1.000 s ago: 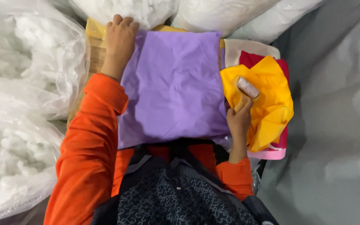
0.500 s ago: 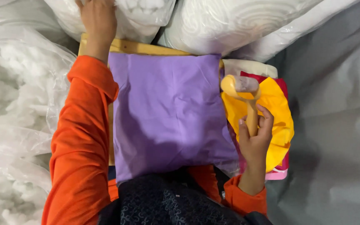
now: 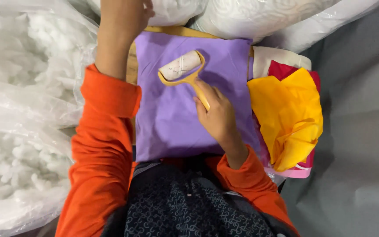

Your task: Stuffing a purple pillowcase with white fiberfill, smoothing it out, and cleaning the surface with a lint roller.

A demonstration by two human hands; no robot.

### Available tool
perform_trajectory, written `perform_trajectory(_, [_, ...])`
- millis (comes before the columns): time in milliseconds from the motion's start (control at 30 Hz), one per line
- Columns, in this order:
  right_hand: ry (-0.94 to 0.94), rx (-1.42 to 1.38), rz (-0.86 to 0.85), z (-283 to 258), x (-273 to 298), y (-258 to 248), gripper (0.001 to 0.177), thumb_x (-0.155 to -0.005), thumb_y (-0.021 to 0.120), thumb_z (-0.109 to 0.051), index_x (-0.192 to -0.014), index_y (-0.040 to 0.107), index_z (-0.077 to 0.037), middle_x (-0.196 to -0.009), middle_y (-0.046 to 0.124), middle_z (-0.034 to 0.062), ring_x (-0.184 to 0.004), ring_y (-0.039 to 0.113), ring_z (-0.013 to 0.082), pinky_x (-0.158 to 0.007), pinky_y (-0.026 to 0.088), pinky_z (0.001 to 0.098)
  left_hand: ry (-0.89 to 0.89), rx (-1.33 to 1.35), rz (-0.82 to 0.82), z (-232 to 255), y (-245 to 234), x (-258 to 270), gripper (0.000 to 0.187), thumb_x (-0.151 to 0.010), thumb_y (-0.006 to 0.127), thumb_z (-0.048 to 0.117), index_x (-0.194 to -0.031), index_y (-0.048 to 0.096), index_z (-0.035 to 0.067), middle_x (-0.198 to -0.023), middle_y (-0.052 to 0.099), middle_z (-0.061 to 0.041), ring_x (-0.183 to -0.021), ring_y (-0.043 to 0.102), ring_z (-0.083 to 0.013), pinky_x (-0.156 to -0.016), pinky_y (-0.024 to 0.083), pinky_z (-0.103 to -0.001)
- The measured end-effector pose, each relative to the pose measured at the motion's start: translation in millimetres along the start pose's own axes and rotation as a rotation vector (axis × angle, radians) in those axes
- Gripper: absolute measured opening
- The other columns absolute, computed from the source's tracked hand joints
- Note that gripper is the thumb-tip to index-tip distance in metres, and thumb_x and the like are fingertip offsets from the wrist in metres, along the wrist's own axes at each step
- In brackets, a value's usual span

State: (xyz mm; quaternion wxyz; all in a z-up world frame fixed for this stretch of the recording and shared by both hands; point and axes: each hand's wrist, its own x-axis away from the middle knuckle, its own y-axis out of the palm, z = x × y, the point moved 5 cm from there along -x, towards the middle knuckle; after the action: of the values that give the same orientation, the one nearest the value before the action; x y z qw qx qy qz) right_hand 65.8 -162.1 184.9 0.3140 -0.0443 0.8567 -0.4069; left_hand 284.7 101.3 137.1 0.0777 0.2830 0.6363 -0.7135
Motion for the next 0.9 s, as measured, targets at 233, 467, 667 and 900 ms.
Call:
perform_trajectory(233, [0.025, 0.055, -0.087, 5, 3, 19, 0.034, -0.098, 0.067, -0.014, -0.132, 0.069, -0.012, -0.099, 0.072, 0.0173, -0.093, 0.073, 0.0386, -0.077, 0.059, 0.0460, -0.507, 0.425, 0.191, 134, -73, 146, 0.057, -0.097, 0.073, 0.015, -0.146, 0.047, 0.001, -0.147, 0.041, -0.031, -0.137, 0.041, -0.0528, -0.111, 0.038, -0.066])
perform_trajectory(467, [0.012, 0.106, -0.059, 64, -4, 87, 0.016, -0.099, 0.065, -0.020, -0.111, 0.074, -0.014, -0.092, 0.076, 0.0136, -0.086, 0.075, 0.0363, -0.074, 0.058, 0.0457, -0.545, 0.310, -0.211, 194, -26, 253, 0.085, -0.097, 0.055, 0.055, -0.159, 0.034, 0.001, -0.164, 0.022, -0.034, -0.153, 0.014, -0.0533, -0.113, 0.009, -0.079])
perform_trajectory(667, [0.051, 0.200, -0.001, 59, -65, 158, 0.021, -0.097, 0.063, -0.024, -0.117, 0.068, -0.019, -0.083, 0.072, 0.0167, -0.082, 0.076, 0.0373, -0.070, 0.060, 0.0471, -0.535, 0.297, -0.212, 189, -31, 248, 0.092, -0.095, 0.058, 0.060, -0.162, 0.030, 0.003, -0.165, 0.019, -0.034, -0.153, 0.014, -0.0549, -0.113, 0.007, -0.078])
perform_trajectory(900, [0.095, 0.155, -0.006, 33, -24, 119, 0.022, -0.100, 0.060, -0.024, -0.120, 0.066, -0.016, -0.083, 0.070, 0.0197, -0.082, 0.075, 0.0407, -0.071, 0.060, 0.0484, -0.590, 0.317, -0.227, 181, -16, 252, 0.098, -0.090, 0.062, 0.064, -0.162, 0.030, 0.007, -0.168, 0.016, -0.029, -0.155, 0.011, -0.0496, -0.115, 0.005, -0.076])
